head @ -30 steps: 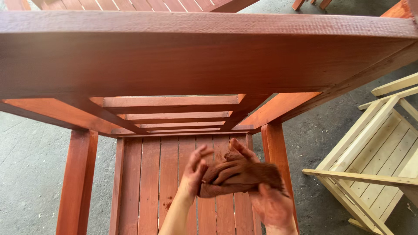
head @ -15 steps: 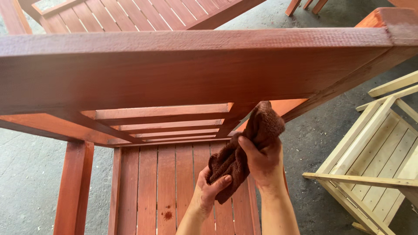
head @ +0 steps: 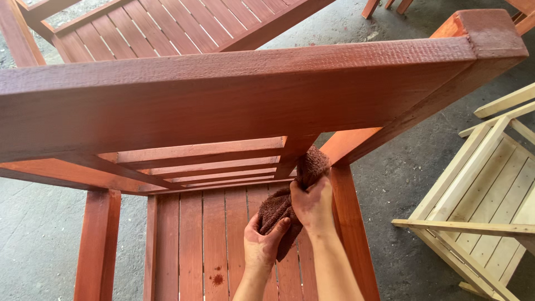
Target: The person wipes a reddish-brown stain or finish onto a wooden chair using a cloth, working over the backrest slats, armrests, and seat slats. They reposition around the chair to reach different surfaces and rub the cloth across the wood to coat it evenly.
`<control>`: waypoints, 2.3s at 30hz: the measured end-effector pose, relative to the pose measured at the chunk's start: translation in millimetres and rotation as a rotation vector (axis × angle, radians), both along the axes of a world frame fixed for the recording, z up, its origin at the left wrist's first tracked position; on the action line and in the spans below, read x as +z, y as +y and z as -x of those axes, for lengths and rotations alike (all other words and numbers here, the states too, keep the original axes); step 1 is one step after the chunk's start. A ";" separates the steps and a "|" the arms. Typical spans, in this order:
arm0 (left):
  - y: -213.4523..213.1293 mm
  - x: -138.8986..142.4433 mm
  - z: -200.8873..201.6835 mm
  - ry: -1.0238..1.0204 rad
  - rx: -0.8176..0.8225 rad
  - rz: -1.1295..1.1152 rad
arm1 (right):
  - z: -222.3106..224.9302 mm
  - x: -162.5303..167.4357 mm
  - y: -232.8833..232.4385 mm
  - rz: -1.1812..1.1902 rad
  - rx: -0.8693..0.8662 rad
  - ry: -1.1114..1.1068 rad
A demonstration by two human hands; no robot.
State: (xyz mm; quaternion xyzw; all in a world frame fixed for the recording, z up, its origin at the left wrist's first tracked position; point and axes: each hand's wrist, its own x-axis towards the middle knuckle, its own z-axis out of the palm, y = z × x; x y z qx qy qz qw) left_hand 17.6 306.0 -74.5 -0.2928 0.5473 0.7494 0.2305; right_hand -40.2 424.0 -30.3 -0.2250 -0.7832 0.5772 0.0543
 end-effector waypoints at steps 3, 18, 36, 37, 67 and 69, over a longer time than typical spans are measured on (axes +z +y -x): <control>2.6 9.9 3.0 0.071 0.057 -0.001 | -8.4 2.3 5.6 0.022 -0.016 0.242; -9.5 -25.0 18.6 0.123 0.210 0.035 | 10.2 -65.4 -21.0 0.054 -0.144 0.332; -18.6 -69.8 3.5 -0.005 -0.098 0.491 | 3.3 -194.6 -19.2 -0.108 -0.054 -0.345; -17.5 -76.6 -0.4 -0.006 -0.075 0.472 | 1.3 -196.1 -15.9 -0.132 -0.035 -0.408; -24.7 -63.6 9.1 0.115 -0.084 0.394 | 15.8 -169.0 -11.4 -0.488 -0.029 -0.779; -19.8 -65.7 14.4 0.130 -0.110 0.438 | 19.3 -166.3 -7.4 -0.542 -0.003 -0.723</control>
